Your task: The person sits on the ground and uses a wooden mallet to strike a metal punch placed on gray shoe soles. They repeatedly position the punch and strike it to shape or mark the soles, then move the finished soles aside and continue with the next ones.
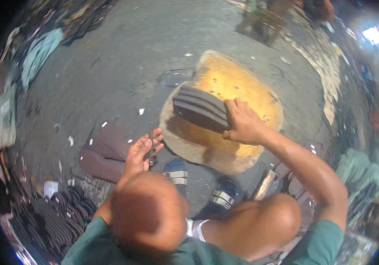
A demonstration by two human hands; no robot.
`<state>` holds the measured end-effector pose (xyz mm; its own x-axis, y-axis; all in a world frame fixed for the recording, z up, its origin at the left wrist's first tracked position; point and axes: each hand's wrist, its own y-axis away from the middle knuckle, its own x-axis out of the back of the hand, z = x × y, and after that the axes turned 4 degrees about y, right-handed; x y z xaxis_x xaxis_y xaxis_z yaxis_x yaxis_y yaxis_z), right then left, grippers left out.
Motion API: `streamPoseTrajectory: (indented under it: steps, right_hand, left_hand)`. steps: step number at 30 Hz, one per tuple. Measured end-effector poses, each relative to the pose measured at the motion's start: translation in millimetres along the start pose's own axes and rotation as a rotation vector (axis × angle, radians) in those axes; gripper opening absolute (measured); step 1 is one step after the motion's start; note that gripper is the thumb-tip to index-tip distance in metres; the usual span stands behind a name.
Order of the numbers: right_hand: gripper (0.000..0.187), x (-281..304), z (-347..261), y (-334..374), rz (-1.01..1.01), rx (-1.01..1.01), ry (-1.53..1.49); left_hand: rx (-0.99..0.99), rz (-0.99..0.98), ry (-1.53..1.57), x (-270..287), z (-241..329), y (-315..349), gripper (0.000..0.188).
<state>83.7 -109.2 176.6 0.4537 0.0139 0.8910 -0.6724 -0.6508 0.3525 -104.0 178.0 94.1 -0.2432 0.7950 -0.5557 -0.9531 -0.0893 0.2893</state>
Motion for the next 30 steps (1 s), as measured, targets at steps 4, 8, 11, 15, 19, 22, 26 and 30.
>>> streamPoseTrajectory:
  steps: [4,8,11,15,19,22,26,30]
  right_hand:
    - [0.083,-129,68,51,0.183,-0.163,-0.007]
    - [0.092,-108,36,39,0.376,-0.304,-0.338]
    - [0.091,-122,39,51,0.816,-0.298,-0.573]
    - [0.088,-132,48,44,0.845,-0.093,-0.711]
    - [0.085,-49,64,40,0.192,-0.129,-0.823]
    - [0.089,-21,70,21,-0.396,-0.123,-0.728]
    - [0.080,-69,84,1,-0.426,-0.236,-0.510]
    - [0.090,-94,82,20,0.154,0.083,-0.373]
  left_hand:
    - [0.119,-0.175,-0.127,-42,-50,-46,0.022]
    - [0.130,-0.253,-0.328,-70,-53,-62,0.024]
    - [0.053,-0.382,-0.404,-84,-60,-69,0.023]
    - [-0.022,-0.316,-0.373,-91,-70,-75,0.021]
    - [-0.175,-0.145,-0.295,-85,-53,-75,0.021]
    - [-0.291,-0.081,-0.347,-85,-42,-70,0.024]
    - [-0.276,-0.030,-0.306,-83,-52,-67,0.021]
    - [-0.039,-0.126,-0.326,-73,-77,-57,0.020]
